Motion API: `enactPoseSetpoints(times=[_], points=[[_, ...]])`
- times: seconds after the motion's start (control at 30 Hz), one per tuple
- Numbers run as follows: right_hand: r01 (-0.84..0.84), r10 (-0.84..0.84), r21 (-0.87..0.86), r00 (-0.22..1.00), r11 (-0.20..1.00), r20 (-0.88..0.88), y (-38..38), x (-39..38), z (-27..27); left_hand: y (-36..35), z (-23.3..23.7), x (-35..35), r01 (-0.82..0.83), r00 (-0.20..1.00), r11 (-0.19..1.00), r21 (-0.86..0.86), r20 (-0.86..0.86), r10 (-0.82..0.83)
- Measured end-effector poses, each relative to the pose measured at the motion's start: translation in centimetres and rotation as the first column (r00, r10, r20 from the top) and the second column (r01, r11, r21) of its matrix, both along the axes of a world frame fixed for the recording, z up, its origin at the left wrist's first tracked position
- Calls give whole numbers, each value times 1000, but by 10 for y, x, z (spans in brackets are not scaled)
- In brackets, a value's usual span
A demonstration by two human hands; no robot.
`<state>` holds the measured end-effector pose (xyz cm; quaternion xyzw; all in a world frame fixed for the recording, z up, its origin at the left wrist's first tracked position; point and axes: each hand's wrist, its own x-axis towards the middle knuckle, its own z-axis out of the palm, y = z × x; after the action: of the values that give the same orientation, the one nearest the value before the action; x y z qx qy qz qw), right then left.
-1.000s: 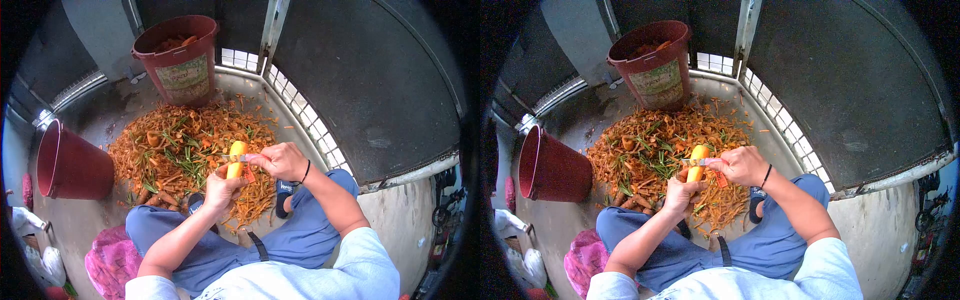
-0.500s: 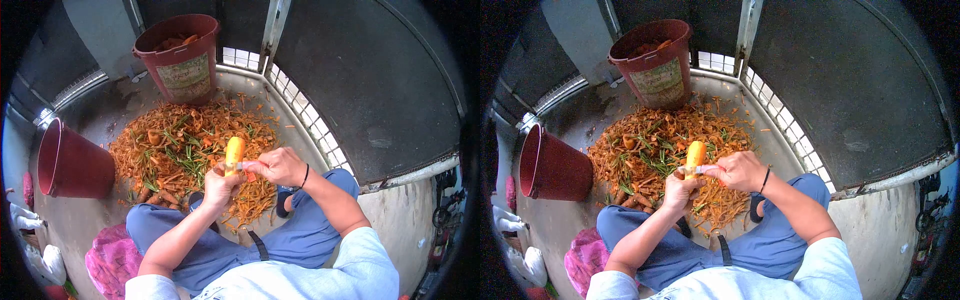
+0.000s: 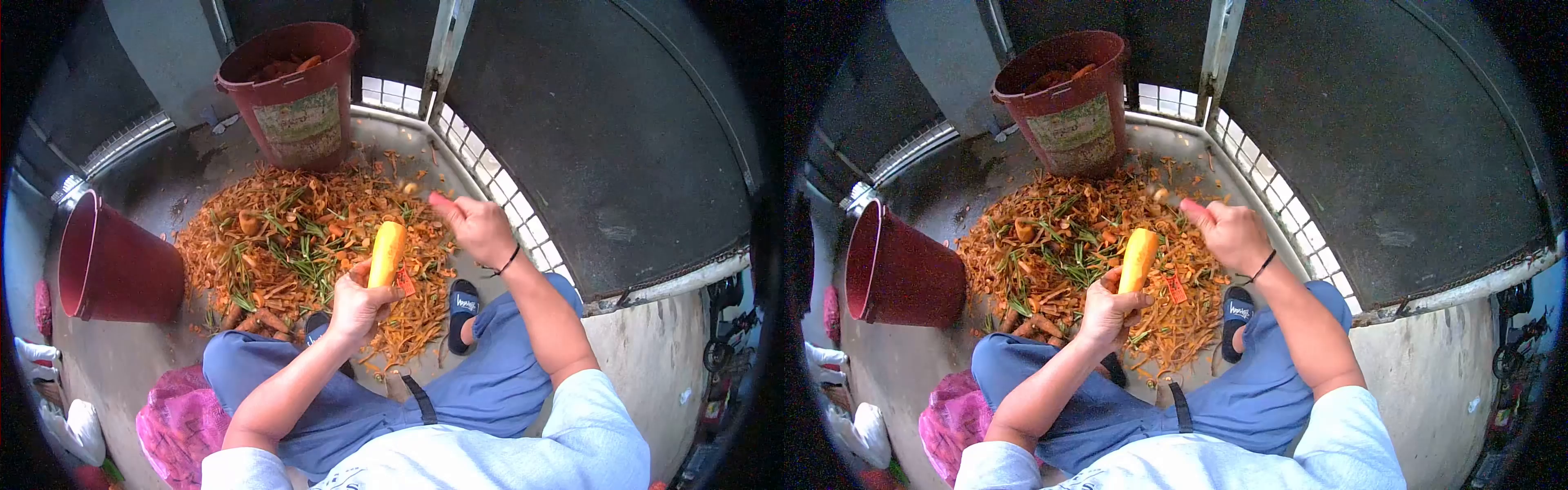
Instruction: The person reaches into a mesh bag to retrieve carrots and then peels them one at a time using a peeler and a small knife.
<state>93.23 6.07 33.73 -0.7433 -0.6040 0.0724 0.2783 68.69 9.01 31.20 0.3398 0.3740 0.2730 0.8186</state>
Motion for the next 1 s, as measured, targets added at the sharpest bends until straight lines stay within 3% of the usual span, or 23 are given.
enactPoseSetpoints(times=[0.03, 0.1, 0.17, 0.23, 0.3, 0.37, 0.43, 0.47, 0.57, 0.63, 0.7, 0.77, 0.83, 0.9, 0.97, 1.0], points=[[128, -135, -62, 982, 990, -134, 2, 3, 2, 1, -1, 0, -7, 1000, 1000, 0, 3, 7], [93, -106, -64, 966, 994, -234, 5, 7, -11, 3, -7, 0, -14, 999, 1000, -9, 50, 14], [-162, 134, -63, 938, 985, -319, -5, -8, -10, 6, -9, 0, -8, 998, 999, -35, 58, 10], [-264, 220, -103, 923, 959, -316, -10, -18, -11, 9, -13, 1, -7, 997, 998, -58, 71, 11], [-406, 406, -81, 914, 910, -11, -15, -28, -6, 11, -18, 1, 16, 998, 999, -48, 67, -13], [-357, 356, -70, 934, 931, -33, -12, -25, -8, 10, -19, -1, 42, 998, 997, -62, 56, -38], [-94, 72, 71, 962, 993, 263, -2, -6, -20, 9, -19, 0, 71, 996, 995, -72, 51, -68], [7, -38, 100, 948, 995, 316, 0, 3, -19, 8, -19, 0, 74, 997, 994, -83, 30, -71], [18, -80, 213, 955, 977, 286, 1, 8, -11, 6, -17, 0, 80, 997, 992, -94, 13, -79], [-41, 10, 163, 983, 986, 185, -5, -6, -9, 7, -17, 1, 73, 997, 993, -97, 18, -71], [-370, 358, 109, 927, 923, 114, -12, -22, -5, 8, -20, 2, 27, 1000, 993, -118, 4, -27], [-424, 409, 133, 904, 896, 126, -13, -29, -4, 11, -22, -1, 55, 998, 991, -121, 29, -51], [-404, 381, 134, 909, 905, 166, -13, -29, -5, 11, -23, -1, 86, 995, 989, -122, 57, -80], [-341, 304, 147, 925, 928, 226, -8, -18, -11, 7, -22, 1, 44, 998, 999, 25, -40, -43], [-26, -4, 84, 943, 996, 333, -4, -4, -8, 4, -20, 1, 57, 998, 998, 39, -31, -56], [34, -68, 123, 958, 992, 280, -2, -1, -7, 3, -19, 1, 65, 998, 997, 50, -22, -64]])
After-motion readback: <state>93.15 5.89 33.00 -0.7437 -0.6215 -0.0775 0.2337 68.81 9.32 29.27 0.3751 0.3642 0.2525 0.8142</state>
